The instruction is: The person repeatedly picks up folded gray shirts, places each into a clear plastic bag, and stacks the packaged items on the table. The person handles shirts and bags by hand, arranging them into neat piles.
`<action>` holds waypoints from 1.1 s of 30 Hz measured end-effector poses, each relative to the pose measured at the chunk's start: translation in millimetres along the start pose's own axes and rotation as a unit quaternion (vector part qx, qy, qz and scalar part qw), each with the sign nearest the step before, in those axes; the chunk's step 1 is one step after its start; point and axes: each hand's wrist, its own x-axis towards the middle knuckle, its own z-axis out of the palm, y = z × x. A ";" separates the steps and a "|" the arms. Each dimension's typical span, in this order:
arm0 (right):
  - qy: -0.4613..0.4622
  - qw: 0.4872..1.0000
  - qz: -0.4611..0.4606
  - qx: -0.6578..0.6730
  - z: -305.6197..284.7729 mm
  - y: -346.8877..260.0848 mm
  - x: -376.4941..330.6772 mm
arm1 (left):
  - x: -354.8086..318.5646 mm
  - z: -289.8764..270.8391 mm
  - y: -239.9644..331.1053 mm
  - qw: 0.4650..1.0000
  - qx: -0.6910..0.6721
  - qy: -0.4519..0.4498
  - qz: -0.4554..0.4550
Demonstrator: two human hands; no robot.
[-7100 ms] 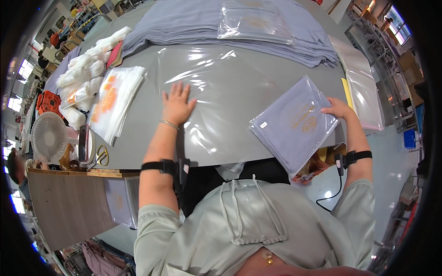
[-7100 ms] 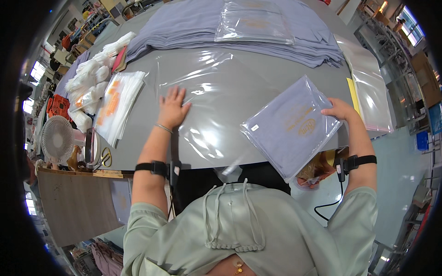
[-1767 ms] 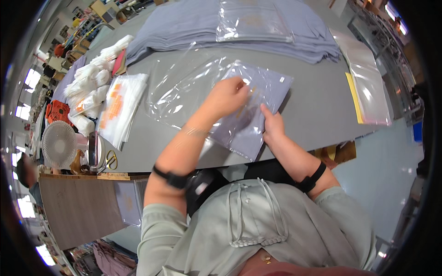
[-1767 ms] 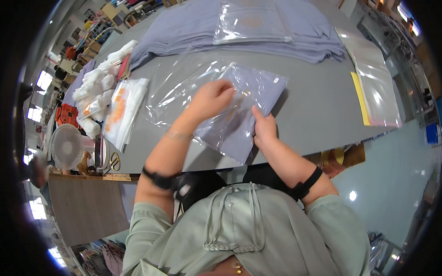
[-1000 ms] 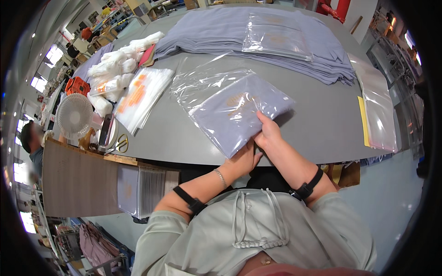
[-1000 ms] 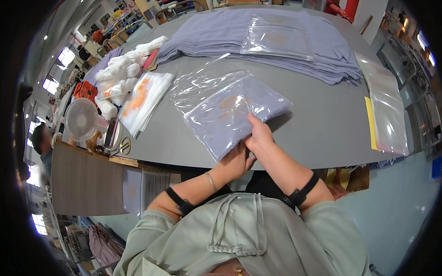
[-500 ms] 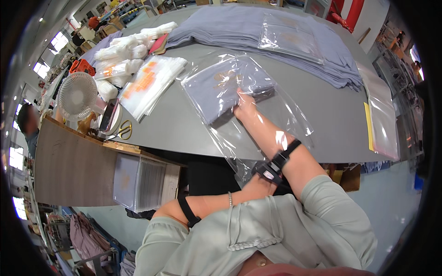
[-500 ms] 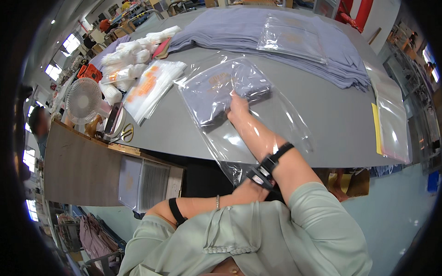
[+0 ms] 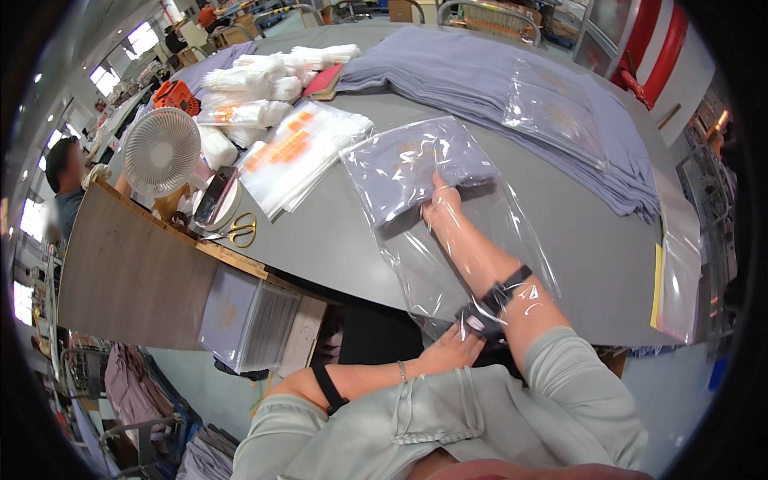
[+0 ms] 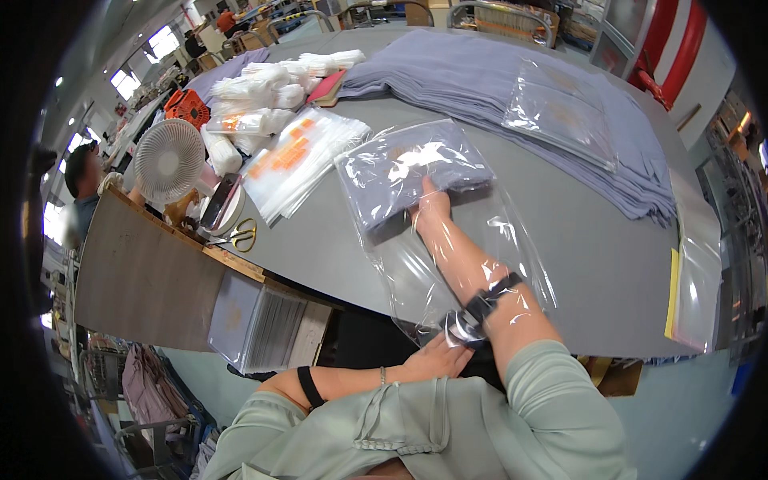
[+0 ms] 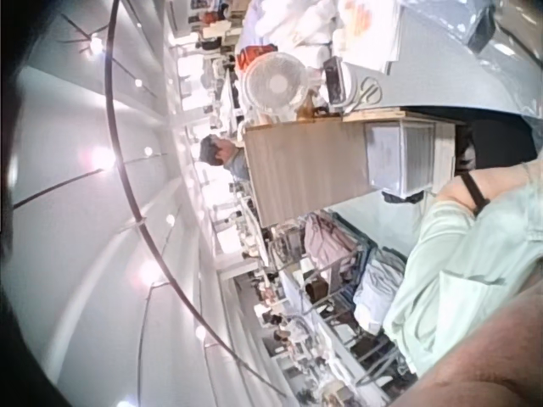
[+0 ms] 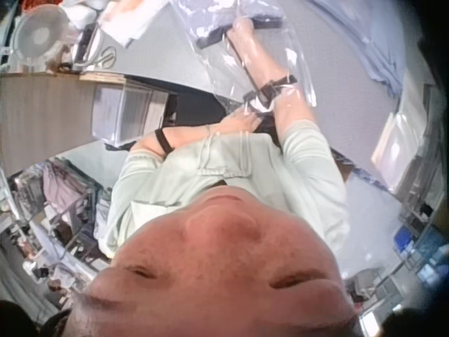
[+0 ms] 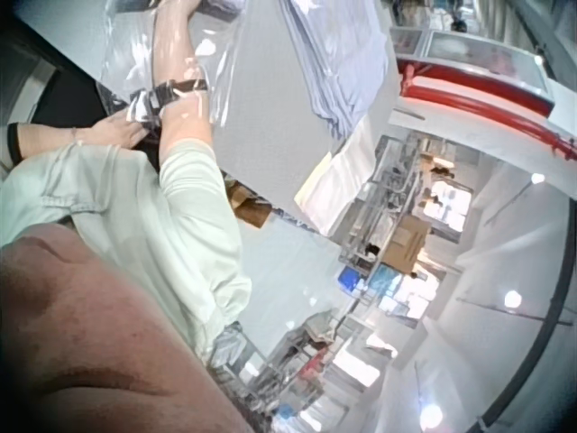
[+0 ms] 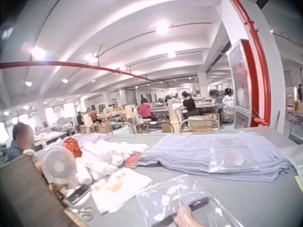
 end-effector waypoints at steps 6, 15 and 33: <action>-0.138 0.965 0.049 -0.217 6.8 -41.6 -0.5 | -2.7 4.0 -6.3 0.991 0.032 0.125 -0.022; -0.164 0.953 0.148 -0.208 6.0 11.2 -34.8 | -8.1 17.6 -7.2 0.986 -0.055 0.149 0.043; -0.163 0.656 -0.105 -0.730 -6.1 -57.3 -71.9 | 0.0 -4.4 0.2 0.999 -0.018 -0.005 -0.038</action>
